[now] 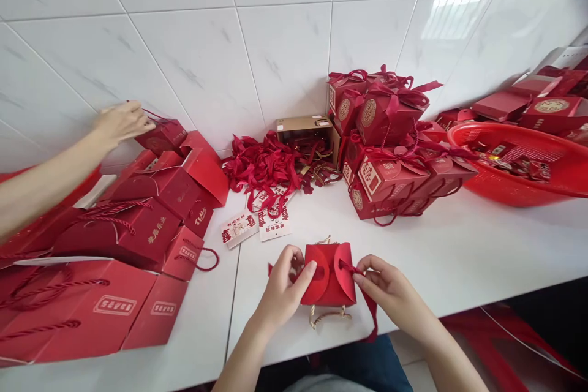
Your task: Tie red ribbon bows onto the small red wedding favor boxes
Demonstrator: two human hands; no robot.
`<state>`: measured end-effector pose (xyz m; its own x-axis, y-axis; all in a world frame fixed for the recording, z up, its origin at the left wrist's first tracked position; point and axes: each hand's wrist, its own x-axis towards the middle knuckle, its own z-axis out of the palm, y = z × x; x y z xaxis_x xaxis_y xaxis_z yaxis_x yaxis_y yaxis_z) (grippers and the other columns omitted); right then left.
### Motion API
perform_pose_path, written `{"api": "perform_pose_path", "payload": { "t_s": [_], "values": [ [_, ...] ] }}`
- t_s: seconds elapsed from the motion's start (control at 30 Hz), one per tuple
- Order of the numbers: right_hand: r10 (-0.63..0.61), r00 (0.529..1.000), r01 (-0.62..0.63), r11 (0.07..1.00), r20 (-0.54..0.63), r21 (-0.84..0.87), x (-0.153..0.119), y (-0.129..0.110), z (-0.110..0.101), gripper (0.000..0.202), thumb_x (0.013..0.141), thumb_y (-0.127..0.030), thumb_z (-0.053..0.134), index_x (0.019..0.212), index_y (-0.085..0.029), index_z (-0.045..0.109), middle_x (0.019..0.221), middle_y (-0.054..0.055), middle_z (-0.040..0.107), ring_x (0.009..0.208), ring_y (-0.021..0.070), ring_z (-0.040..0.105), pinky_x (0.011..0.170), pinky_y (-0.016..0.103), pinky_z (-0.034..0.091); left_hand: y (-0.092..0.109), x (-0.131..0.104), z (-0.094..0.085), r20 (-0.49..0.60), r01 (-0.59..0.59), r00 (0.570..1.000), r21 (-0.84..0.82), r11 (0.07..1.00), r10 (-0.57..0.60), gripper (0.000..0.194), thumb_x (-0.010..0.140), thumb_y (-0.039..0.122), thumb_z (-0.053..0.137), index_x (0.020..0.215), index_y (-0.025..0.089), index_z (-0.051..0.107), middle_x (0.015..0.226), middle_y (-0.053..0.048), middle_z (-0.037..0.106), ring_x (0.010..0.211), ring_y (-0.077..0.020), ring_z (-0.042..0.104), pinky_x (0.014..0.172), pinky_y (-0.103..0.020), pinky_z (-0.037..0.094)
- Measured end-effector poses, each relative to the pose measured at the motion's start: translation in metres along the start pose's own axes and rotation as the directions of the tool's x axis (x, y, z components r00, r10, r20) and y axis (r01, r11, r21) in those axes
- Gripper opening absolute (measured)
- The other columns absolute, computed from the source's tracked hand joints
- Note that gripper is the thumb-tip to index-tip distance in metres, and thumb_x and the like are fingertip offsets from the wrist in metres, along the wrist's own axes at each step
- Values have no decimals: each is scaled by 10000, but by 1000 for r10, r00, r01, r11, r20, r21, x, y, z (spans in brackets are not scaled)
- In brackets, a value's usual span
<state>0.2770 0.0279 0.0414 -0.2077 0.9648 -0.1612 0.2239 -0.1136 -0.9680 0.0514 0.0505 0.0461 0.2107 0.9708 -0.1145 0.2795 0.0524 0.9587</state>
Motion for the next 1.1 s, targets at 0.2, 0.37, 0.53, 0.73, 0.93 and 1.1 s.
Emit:
{"api": "perform_pose_path", "payload": {
  "t_s": [0.2,0.37,0.53,0.73,0.93,1.1],
  "values": [
    [-71,993,68,997,98,34,13,-2,-20,345,942,-543,483,839,-213,476,680,-25,520,585,124,471,562,262,400,-5,-5,-32,10,45,999,191,981,-48,456,919,517,475,602,203,383,599,55,297,574,-122,314,558,-254,268],
    [-242,958,276,920,151,-278,9,-14,-44,207,926,-303,530,771,-233,412,702,-27,477,611,135,427,563,263,386,-7,-1,-70,83,141,983,218,966,-163,303,852,446,547,726,192,656,603,23,530,536,-136,438,520,-236,319],
    [-330,944,265,770,-6,-581,10,-15,-38,183,827,-212,557,661,-221,479,772,21,548,621,158,518,578,295,451,-1,7,-87,413,238,866,154,959,-281,178,646,365,726,660,191,763,483,5,564,404,-116,413,451,-240,310],
    [-482,806,183,753,-342,-632,20,-8,-21,292,877,-284,527,597,-212,564,717,52,575,628,176,570,615,317,481,7,3,-70,411,246,893,-108,963,-182,366,679,559,668,658,198,728,362,63,337,370,-73,228,478,-268,329],
    [-505,778,134,715,-374,-686,7,4,-40,249,893,-347,507,913,-202,709,1140,144,590,1047,312,594,853,458,515,15,-4,-72,38,110,993,-49,993,-108,306,784,508,649,873,219,698,670,-18,591,613,-159,555,604,-261,452],
    [-288,881,0,793,-375,-610,-18,13,-38,332,918,-448,500,988,-226,737,1024,131,585,951,304,574,761,449,512,3,-30,-70,-231,157,971,416,896,-63,330,795,498,638,618,220,659,588,-4,574,610,-198,580,583,-261,435]
  ]
}}
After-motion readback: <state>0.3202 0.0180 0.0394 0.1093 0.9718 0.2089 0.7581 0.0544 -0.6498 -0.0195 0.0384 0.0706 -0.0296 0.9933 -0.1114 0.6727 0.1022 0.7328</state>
